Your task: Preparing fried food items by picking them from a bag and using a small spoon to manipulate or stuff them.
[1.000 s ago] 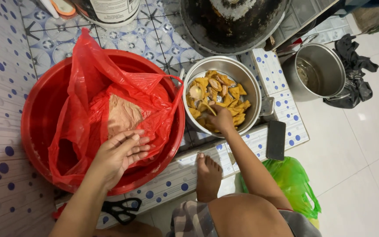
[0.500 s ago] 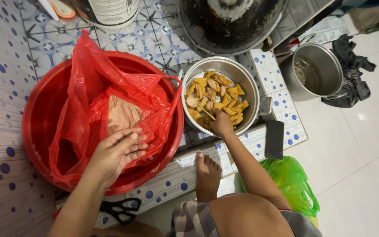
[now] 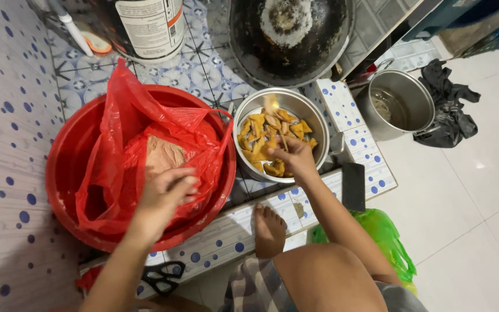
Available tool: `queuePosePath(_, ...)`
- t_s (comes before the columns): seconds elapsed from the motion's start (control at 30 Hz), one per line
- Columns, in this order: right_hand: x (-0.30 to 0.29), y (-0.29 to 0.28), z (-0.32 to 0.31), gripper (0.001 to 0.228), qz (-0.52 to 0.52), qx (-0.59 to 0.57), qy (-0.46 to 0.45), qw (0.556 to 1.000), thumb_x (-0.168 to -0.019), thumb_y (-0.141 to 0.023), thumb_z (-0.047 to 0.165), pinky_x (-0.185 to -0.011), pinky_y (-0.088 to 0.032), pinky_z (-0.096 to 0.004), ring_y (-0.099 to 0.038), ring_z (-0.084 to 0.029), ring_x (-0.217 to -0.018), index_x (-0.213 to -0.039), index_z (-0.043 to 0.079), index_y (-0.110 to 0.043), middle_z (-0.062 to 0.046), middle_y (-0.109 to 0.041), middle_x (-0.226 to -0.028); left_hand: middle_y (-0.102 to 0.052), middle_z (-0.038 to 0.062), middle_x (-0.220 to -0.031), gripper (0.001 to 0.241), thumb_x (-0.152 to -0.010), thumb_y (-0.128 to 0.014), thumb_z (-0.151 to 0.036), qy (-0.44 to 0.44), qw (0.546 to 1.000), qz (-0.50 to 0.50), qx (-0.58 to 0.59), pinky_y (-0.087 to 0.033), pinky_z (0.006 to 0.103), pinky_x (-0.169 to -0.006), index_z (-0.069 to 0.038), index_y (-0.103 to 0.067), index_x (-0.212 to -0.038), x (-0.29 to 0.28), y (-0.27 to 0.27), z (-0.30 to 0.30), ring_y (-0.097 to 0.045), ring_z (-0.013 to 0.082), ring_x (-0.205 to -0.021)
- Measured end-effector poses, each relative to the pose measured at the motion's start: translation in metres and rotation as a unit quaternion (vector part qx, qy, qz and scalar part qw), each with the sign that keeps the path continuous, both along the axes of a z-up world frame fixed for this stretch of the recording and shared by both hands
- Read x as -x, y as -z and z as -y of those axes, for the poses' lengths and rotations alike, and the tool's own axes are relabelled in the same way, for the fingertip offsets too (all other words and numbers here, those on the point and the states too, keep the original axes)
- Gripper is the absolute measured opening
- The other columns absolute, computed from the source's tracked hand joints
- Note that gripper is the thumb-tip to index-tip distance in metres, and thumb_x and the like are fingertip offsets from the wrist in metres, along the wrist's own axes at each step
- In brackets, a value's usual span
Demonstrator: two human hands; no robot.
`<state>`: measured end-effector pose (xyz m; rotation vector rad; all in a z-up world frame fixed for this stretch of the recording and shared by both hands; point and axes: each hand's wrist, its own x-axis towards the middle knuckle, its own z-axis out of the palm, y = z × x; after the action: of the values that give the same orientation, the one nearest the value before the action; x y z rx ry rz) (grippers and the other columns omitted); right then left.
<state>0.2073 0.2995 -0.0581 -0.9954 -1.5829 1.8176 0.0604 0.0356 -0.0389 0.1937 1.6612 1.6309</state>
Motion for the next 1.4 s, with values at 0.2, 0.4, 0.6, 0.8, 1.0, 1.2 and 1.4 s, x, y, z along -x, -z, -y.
queuePosePath(0.2,-0.010,-0.122,0.057,0.032,-0.094,-0.015,-0.191,0.977,-0.070,-0.088,-0.008,-0.053,-0.054,-0.019,-0.063,-0.010,-0.060,-0.097,-0.007,-0.071,-0.006,-0.064,-0.073,-0.071,0.022,-0.113,0.069,-0.070,-0.093,-0.022,0.054,0.950,-0.304,-0.048,-0.064,0.0380,-0.079,-0.011,-0.067,-0.133,-0.070,-0.065,-0.022,-0.074,0.0337,-0.098)
queuePosePath(0.4,-0.043,-0.194,0.081,0.042,-0.129,-0.070,-0.303,0.941,-0.066,-0.091,-0.006,-0.065,-0.062,-0.025,-0.069,-0.014,-0.071,-0.102,-0.009,-0.070,-0.010,-0.067,-0.079,-0.072,0.020,-0.101,0.046,-0.076,-0.086,-0.003,-0.015,0.937,-0.320,-0.140,-0.066,0.0371,-0.077,-0.002,-0.072,-0.119,-0.121,-0.163,-0.006,-0.075,0.0303,-0.092)
queuePosePath(0.6,-0.083,-0.233,0.111,0.042,-0.145,-0.072,-0.318,0.934,-0.068,-0.090,-0.005,-0.069,-0.063,-0.026,-0.071,-0.014,-0.075,-0.105,-0.011,-0.071,-0.011,-0.069,-0.082,-0.072,0.008,-0.090,0.039,-0.077,-0.086,0.003,-0.092,0.930,-0.259,-0.243,-0.064,0.0253,-0.078,0.000,-0.068,-0.111,-0.156,-0.165,0.018,-0.070,0.0133,-0.083)
queuePosePath(0.8,-0.108,-0.217,0.119,0.028,-0.114,-0.100,-0.239,0.959,-0.074,-0.089,0.004,-0.055,-0.056,-0.019,-0.069,-0.012,-0.063,-0.093,-0.007,-0.071,-0.008,-0.068,-0.070,-0.067,0.016,-0.091,0.034,-0.079,-0.087,-0.004,-0.160,0.892,-0.379,-0.186,-0.062,0.0325,-0.075,0.001,-0.070,-0.108,-0.183,-0.154,0.015,-0.069,0.0218,-0.087)
queuePosePath(1.0,-0.106,-0.204,0.110,0.035,-0.135,-0.115,-0.233,0.956,-0.069,-0.093,0.003,-0.057,-0.057,-0.019,-0.070,-0.010,-0.061,-0.094,-0.007,-0.071,-0.007,-0.069,-0.070,-0.061,0.006,-0.085,0.030,-0.072,-0.084,-0.012,-0.220,0.805,-0.542,-0.097,-0.059,0.0306,-0.064,-0.011,-0.066,-0.096,-0.198,-0.153,0.001,-0.066,0.0240,-0.080)
queuePosePath(1.2,-0.112,-0.193,0.105,0.042,-0.144,-0.155,-0.258,0.943,-0.065,-0.097,0.005,-0.052,-0.055,-0.018,-0.065,-0.008,-0.060,-0.096,-0.003,-0.070,-0.004,-0.066,-0.070,-0.065,0.014,-0.091,0.034,-0.073,-0.084,-0.008,-0.181,0.811,-0.549,-0.087,-0.062,0.0397,-0.065,-0.008,-0.063,-0.101,-0.215,-0.159,0.003,-0.070,0.0342,-0.085)
queuePosePath(1.4,-0.132,-0.203,0.108,0.027,-0.133,-0.106,-0.251,0.953,-0.078,-0.087,0.003,-0.031,-0.027,-0.016,-0.042,-0.002,-0.038,-0.098,-0.005,-0.072,-0.005,-0.058,-0.059,-0.072,0.018,-0.095,0.039,-0.072,-0.089,-0.006,-0.133,0.894,-0.390,-0.173,-0.065,0.0314,-0.070,-0.003,-0.069,-0.105,-0.220,-0.167,0.014,-0.075,0.0242,-0.081)
